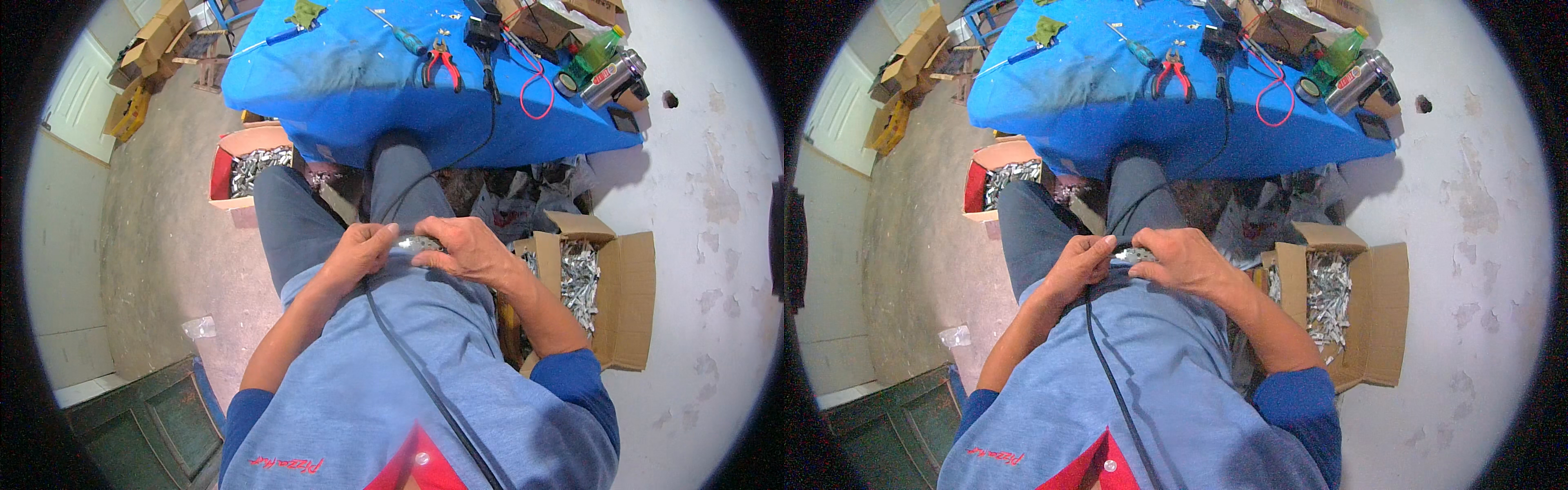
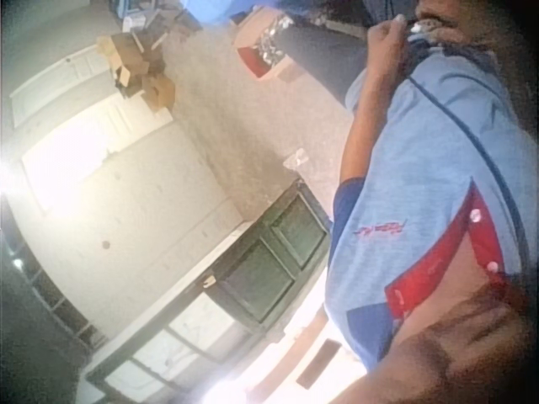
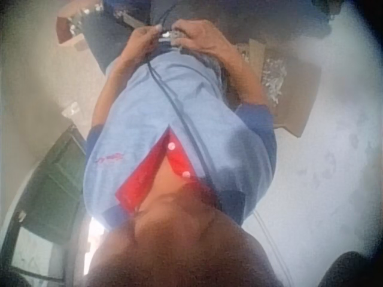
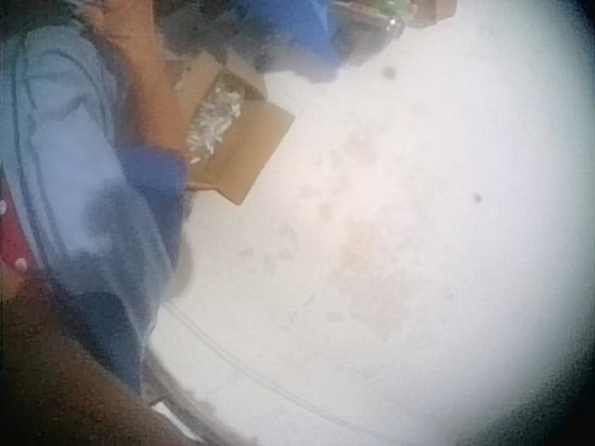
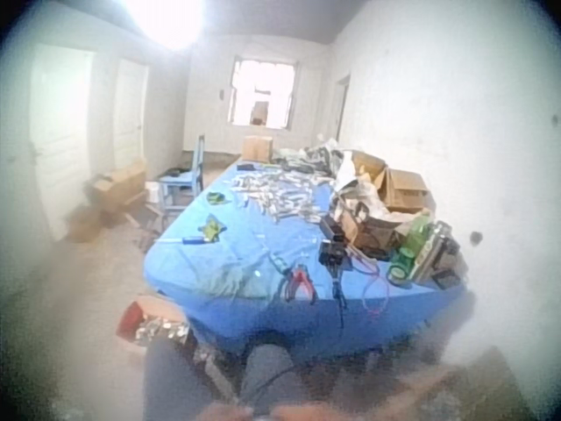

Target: The person picks up a metal housing, inserts a component, and uses a screwdriver to tighten a screw. They then use pliers to grip and adjust a wire attached to the metal assembly.

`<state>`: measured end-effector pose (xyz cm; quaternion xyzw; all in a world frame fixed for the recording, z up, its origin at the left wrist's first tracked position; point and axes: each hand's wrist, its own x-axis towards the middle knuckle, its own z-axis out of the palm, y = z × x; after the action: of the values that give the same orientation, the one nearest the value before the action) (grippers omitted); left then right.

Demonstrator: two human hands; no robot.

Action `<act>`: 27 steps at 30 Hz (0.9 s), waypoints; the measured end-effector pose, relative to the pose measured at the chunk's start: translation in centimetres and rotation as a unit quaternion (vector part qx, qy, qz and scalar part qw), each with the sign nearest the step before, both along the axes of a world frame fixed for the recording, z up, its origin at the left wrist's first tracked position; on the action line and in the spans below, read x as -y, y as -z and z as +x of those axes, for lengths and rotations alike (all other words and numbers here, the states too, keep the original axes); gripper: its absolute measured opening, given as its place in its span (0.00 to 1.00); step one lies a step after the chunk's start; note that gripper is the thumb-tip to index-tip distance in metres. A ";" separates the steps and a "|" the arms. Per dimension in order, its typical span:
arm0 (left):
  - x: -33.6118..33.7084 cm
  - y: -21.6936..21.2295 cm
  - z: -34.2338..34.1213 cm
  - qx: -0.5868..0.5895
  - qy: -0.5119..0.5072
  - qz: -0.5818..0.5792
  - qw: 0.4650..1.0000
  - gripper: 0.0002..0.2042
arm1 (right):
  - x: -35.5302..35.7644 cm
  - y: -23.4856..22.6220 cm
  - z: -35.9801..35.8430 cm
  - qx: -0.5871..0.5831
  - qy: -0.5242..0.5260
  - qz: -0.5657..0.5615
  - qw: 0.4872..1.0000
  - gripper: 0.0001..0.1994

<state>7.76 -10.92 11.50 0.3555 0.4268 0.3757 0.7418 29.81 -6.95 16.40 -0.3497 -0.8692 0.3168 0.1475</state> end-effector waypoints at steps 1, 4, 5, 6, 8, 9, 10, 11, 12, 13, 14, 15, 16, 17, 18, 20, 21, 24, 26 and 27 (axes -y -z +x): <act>0.1 0.0 0.0 -0.032 0.009 0.016 0.999 0.20 | 0.1 -0.1 -0.1 -0.006 0.003 0.024 1.000 0.17; 0.2 -0.1 0.2 -0.054 -0.015 0.032 0.998 0.20 | 0.4 -0.1 -0.3 -0.012 -0.001 0.056 0.998 0.16; 0.3 -0.1 0.1 -0.058 -0.015 0.028 0.998 0.20 | 0.5 0.1 -0.4 -0.006 -0.013 0.040 0.999 0.16; 0.2 -0.2 0.1 -0.063 -0.014 0.025 0.998 0.20 | 0.6 0.2 -0.5 -0.001 -0.023 0.023 0.999 0.15; 0.1 -0.2 0.1 -0.076 -0.020 0.026 0.997 0.20 | 1.2 0.6 -0.7 -0.018 0.021 0.024 0.999 0.14; 0.1 -0.2 0.1 -0.085 -0.028 0.029 0.996 0.20 | 1.5 0.9 -0.9 -0.027 0.041 0.023 0.999 0.14; 0.1 -0.2 0.1 -0.093 -0.036 0.033 0.994 0.20 | 1.8 1.2 -1.2 -0.029 0.056 0.000 0.998 0.14; 0.1 -0.1 0.1 -0.097 -0.040 0.034 0.994 0.20 | 2.0 1.4 -1.5 -0.031 0.071 -0.023 0.997 0.14; 0.1 0.3 0.0 -0.101 -0.045 0.035 0.993 0.20 | 2.2 1.6 -1.8 -0.033 0.085 -0.045 0.995 0.14; 0.0 0.5 -0.1 -0.105 -0.049 0.036 0.993 0.20 | 2.4 1.9 -2.1 -0.046 0.106 -0.049 0.992 0.15; -0.1 0.6 -0.1 -0.127 -0.059 0.052 0.989 0.21 | 2.5 2.3 -2.5 -0.060 0.126 -0.053 0.989 0.15; -0.3 0.6 0.0 -0.149 -0.067 0.067 0.984 0.21 | 2.8 2.6 -2.7 -0.073 0.148 -0.058 0.985 0.15; -0.4 0.7 0.0 -0.171 -0.075 0.082 0.979 0.21 | 3.0 3.0 -3.0 -0.085 0.168 -0.070 0.980 0.16; -0.5 0.8 -0.1 -0.183 -0.078 0.088 0.976 0.22 | 3.3 3.5 -3.3 -0.096 0.188 -0.081 0.974 0.16; -0.7 1.1 -0.1 -0.194 -0.080 0.095 0.973 0.22 | 3.5 4.0 -3.5 -0.106 0.208 -0.093 0.968 0.16; -0.8 1.1 0.0 -0.206 -0.087 0.107 0.969 0.22 | 3.5 5.2 -3.9 -0.161 0.227 -0.121 0.953 0.16; -0.9 0.8 0.2 -0.207 -0.090 0.112 0.968 0.22 | 3.5 5.6 -3.9 -0.187 0.237 -0.134 0.944 0.16; -1.0 0.8 0.5 -0.218 -0.077 0.115 0.966 0.22 | 3.8 6.2 -3.8 -0.202 0.260 -0.191 0.925 0.15; -1.1 0.8 0.5 -0.225 -0.068 0.122 0.964 0.23 | 3.8 7.1 -3.6 -0.234 0.263 -0.205 0.913 0.15; -1.2 0.8 0.6 -0.227 -0.067 0.128 0.963 0.23 | 4.0 7.3 -3.6 -0.250 0.263 -0.214 0.907 0.15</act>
<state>8.36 -9.74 10.68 0.4942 0.5551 0.3854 0.5468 26.18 -10.90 9.06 -0.4984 -0.5918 0.5218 0.3593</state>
